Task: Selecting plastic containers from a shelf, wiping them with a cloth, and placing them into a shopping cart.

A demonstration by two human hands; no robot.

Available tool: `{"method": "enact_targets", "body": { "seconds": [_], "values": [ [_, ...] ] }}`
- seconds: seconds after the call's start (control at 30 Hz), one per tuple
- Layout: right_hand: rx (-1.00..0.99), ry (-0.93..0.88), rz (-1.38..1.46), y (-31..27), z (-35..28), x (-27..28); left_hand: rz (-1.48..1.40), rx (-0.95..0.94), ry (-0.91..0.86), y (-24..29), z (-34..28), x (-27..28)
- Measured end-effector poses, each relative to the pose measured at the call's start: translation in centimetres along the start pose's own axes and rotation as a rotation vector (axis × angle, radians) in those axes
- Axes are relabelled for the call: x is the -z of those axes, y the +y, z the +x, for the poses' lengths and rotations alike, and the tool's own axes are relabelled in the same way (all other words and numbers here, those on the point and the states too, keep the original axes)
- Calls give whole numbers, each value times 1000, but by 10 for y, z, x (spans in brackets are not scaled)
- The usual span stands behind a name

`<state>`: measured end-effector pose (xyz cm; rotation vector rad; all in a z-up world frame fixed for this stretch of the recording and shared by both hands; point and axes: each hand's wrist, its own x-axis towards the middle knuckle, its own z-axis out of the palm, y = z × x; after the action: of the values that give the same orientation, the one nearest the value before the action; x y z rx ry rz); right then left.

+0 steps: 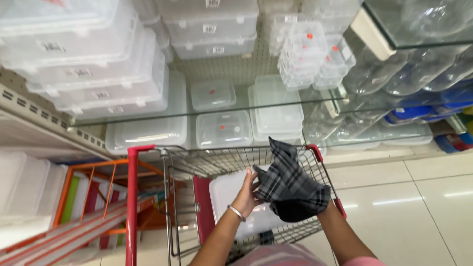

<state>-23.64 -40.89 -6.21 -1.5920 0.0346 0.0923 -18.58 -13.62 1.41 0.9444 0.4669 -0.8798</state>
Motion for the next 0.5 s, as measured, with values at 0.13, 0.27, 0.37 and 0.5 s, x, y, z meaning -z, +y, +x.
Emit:
{"method": "enact_targets", "body": {
  "seconds": [0.13,0.27,0.37,0.5],
  "values": [
    [-245,-281,215,14,3,-18,-47,28,-306,-33,20,24],
    [-381,-415,258,11,-1,-25,411,-417,-81,-77,58,50],
    [-354,-288,130,-19,-3,-30,804,-504,194,-83,54,46],
    [-429,-119,-8,-56,1,-36,765,-444,214,-79,46,30]
  ]
}}
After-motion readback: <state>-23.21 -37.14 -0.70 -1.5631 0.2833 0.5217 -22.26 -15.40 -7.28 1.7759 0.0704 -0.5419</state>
